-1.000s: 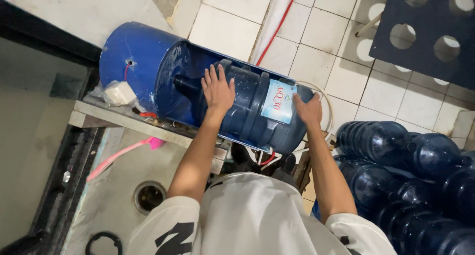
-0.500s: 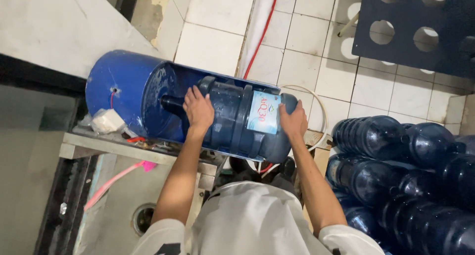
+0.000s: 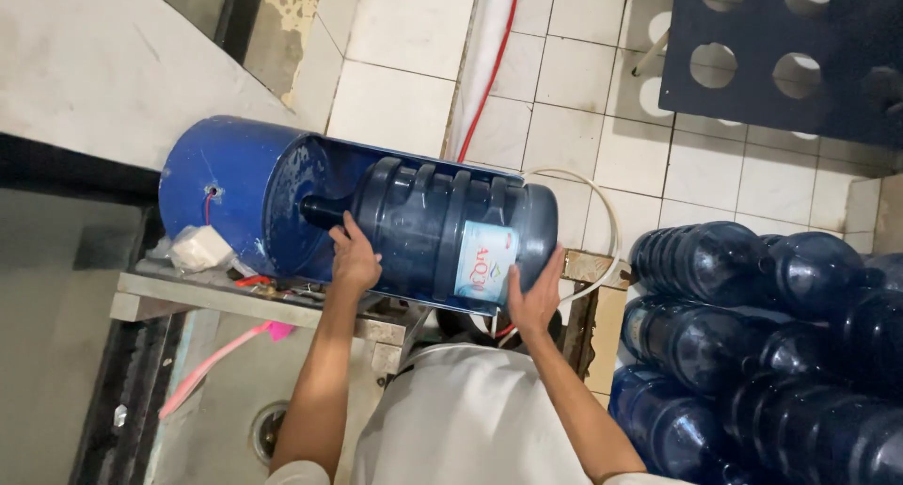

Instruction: The person picks up large blue water bottles, places them into a blue cleaning machine, and then rinses them with a hose. After rinsing, the person places the bottles into a black storage rack. The process is repeated for multiple bottles.

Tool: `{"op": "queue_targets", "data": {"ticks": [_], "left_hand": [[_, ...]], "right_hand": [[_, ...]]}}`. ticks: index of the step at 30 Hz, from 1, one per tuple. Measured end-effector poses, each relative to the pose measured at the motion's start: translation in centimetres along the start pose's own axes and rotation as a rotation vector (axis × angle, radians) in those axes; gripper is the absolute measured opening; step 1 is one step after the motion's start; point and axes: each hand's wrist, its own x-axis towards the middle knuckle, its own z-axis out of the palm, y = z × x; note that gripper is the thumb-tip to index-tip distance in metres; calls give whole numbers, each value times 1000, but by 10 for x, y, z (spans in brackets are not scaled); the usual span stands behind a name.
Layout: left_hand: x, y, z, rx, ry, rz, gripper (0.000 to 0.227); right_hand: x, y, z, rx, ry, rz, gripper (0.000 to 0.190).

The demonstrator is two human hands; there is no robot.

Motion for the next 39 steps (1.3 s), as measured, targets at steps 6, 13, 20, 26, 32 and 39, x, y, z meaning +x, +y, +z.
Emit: {"op": "queue_targets", "data": {"ticks": [6,13,20,26,32,39], "left_hand": [[-4,11,-11,147,-92,-95,127],[36,21,9,-74,110,34,115],[78,33,25,-5,466,187,75],[113,57,5,40,256,132,58],[133,64,7,83,253,164,56],[118,66,5,115,300,183,47]], "right_hand": [[-20,15,2,-21,-113,26,98],[-5,6,-2,-68,-99,-9,93],[51,-7,-5,-122,-113,52,92],[105,4,7,-282,-232,212,94],[147,8,18,-351,-399,414,95],[138,5,18,-347,-329,381,91]]}}
